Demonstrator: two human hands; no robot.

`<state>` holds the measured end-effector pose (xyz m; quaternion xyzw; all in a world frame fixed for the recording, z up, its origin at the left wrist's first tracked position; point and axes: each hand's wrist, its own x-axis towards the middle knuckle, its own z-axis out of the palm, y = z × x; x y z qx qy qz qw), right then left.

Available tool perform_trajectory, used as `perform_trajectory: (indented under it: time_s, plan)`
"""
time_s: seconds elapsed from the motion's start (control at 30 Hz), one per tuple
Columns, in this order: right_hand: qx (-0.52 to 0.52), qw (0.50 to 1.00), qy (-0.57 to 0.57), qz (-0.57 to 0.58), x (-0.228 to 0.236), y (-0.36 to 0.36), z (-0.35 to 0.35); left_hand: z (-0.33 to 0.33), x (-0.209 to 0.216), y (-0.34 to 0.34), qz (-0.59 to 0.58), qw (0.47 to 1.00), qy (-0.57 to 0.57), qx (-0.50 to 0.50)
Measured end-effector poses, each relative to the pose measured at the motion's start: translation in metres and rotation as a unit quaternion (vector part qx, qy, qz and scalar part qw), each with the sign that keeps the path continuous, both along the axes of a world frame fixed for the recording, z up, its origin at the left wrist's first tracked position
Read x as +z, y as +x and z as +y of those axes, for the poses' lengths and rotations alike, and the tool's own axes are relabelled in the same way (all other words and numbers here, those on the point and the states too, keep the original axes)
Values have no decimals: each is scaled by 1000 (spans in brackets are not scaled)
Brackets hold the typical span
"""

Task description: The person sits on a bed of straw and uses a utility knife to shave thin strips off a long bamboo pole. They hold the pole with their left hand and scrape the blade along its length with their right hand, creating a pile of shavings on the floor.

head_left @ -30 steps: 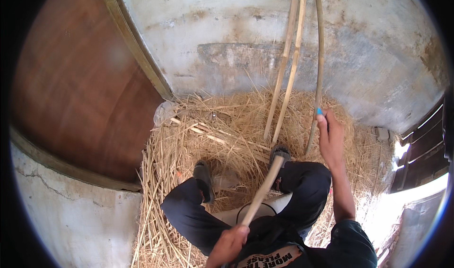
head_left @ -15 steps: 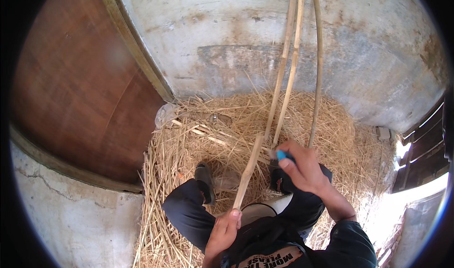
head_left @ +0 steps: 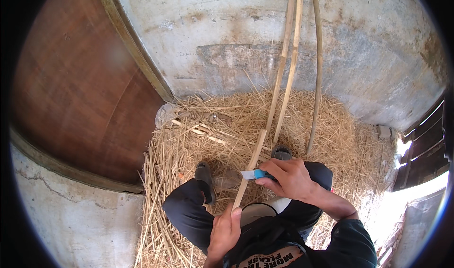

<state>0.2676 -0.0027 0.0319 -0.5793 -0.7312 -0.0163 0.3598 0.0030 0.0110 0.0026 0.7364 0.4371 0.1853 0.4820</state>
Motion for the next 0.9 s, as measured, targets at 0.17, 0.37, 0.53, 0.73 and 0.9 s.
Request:
perform_trajectory:
  time_s: [0.17, 0.37, 0.53, 0.73, 0.9]
  plan:
    - [-14, 1000, 11, -8, 1, -2, 2, 1, 7, 6, 34, 999, -16, 13]
    - [-72, 997, 8, 1, -1, 1, 3, 0, 2, 5, 34, 999, 6, 14]
    - [-205, 976, -14, 80, -2, 66, 19, -21, 3, -10, 32, 999, -18, -10]
    - [-132, 975, -25, 177, 9, 38, -3, -9, 4, -1, 38, 999, -18, 11]
    - [0, 999, -5, 52, 4, 13, -9, -3, 17, 4, 74, 997, 29, 9]
